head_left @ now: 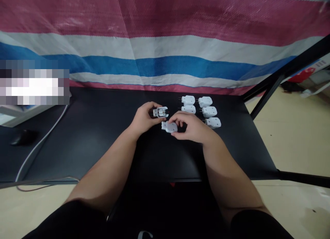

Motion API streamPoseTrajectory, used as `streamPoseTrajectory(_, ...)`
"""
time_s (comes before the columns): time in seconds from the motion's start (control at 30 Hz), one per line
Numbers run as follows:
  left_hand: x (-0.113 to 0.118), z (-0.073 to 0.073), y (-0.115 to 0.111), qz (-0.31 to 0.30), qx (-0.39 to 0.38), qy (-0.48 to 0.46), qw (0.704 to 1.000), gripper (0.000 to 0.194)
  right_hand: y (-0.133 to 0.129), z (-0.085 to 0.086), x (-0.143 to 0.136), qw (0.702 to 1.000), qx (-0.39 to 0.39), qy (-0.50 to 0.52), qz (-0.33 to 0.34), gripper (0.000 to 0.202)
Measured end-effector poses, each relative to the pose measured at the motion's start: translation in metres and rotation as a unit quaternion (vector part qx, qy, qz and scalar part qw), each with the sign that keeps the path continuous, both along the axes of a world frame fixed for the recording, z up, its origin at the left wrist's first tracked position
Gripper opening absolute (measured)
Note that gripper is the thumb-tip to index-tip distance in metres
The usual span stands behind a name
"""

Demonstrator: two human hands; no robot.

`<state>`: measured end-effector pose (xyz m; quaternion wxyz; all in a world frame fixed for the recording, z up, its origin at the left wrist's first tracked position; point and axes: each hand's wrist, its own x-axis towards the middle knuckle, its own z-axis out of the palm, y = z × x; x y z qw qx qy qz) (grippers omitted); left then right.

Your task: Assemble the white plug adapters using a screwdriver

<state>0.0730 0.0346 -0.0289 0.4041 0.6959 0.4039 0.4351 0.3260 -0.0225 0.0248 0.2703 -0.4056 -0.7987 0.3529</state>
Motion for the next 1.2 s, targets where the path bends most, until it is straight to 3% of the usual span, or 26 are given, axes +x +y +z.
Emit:
streamPoseTrajectory(0.13,0.003,-0.001,-0.001,-0.042,-0.003,0.023,0.999,0.045,0.006,-0.011,-0.002,0.990,0.108,0.065,-0.069,0.033)
streamPoseTrajectory(0.3,0.004,0.003,-0.006,-0.067,-0.027,0.069,0.995,0.044,0.009,-0.024,-0.011,0.988,0.134,0.038,-0.065,0.024)
streamPoseTrajectory(0.57,0.005,0.000,-0.004,-0.065,-0.001,0.106,0.992,0.040,0.010,-0.030,-0.017,0.989,0.129,-0.022,-0.070,0.024)
streamPoseTrajectory(0.83,0.004,0.002,-0.004,-0.076,0.001,0.102,0.992,0.042,0.013,-0.034,-0.020,0.994,0.086,0.019,-0.069,0.014)
streamPoseTrajectory(1.03,-0.006,0.007,-0.003,-0.153,-0.123,0.015,0.980,0.047,0.014,-0.035,-0.020,0.996,0.048,0.048,-0.060,0.009)
streamPoseTrajectory(1.13,-0.007,0.006,-0.001,-0.132,-0.169,0.003,0.977,0.038,0.014,-0.036,-0.021,0.996,0.054,0.041,-0.056,0.009)
streamPoseTrajectory(1.2,-0.008,0.008,0.001,-0.087,-0.147,0.023,0.985,0.033,0.013,-0.036,-0.021,0.996,0.055,0.035,-0.057,0.011)
